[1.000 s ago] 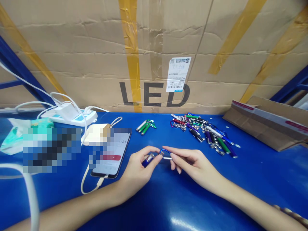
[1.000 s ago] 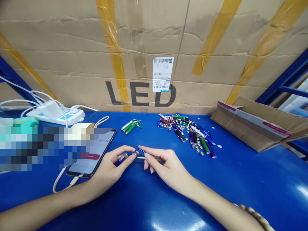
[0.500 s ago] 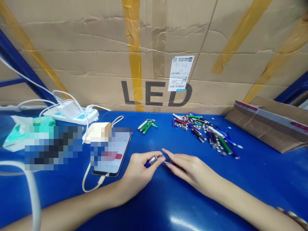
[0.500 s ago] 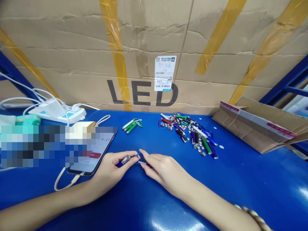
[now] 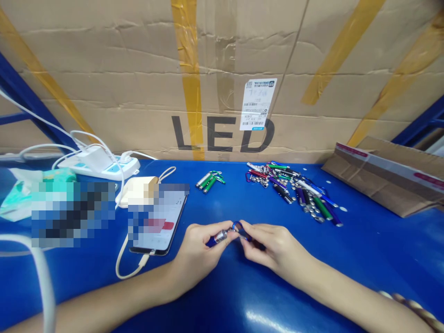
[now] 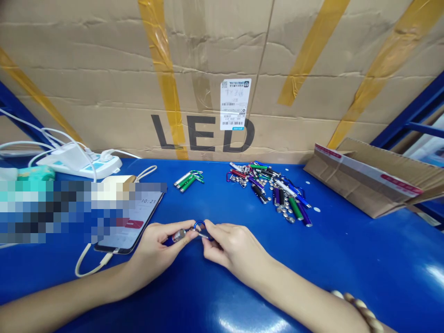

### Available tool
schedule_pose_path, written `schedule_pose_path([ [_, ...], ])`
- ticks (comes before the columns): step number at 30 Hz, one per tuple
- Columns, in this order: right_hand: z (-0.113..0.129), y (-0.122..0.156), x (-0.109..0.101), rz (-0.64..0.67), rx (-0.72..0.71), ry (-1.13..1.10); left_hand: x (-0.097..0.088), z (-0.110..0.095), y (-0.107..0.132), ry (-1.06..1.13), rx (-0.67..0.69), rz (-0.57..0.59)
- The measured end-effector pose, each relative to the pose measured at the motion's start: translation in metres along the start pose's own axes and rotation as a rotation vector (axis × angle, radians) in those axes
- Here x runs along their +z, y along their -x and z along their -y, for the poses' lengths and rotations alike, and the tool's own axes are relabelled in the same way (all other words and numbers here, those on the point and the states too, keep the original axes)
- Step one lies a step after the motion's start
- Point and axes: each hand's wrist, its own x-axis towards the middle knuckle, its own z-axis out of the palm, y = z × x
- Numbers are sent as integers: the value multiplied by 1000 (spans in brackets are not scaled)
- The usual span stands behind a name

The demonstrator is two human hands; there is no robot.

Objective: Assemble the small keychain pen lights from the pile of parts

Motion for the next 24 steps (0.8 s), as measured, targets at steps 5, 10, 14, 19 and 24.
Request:
schedule_pose_path([
  [5, 0, -1, -4, 64, 91, -74, 0, -2, -1, 58, -34, -20],
  [10, 0, 0, -5, 116, 108, -73, 0, -4, -4, 145, -74, 5],
  [14, 0, 0, -7, 145, 104, -115, -1, -6, -7, 219, -122, 37],
  [19, -1, -2, -12, 198, 29, 11, -3, -9, -7, 192, -131, 67],
  [24, 0, -3, -12, 201, -63, 116, -3, -7, -6, 143, -119, 131],
])
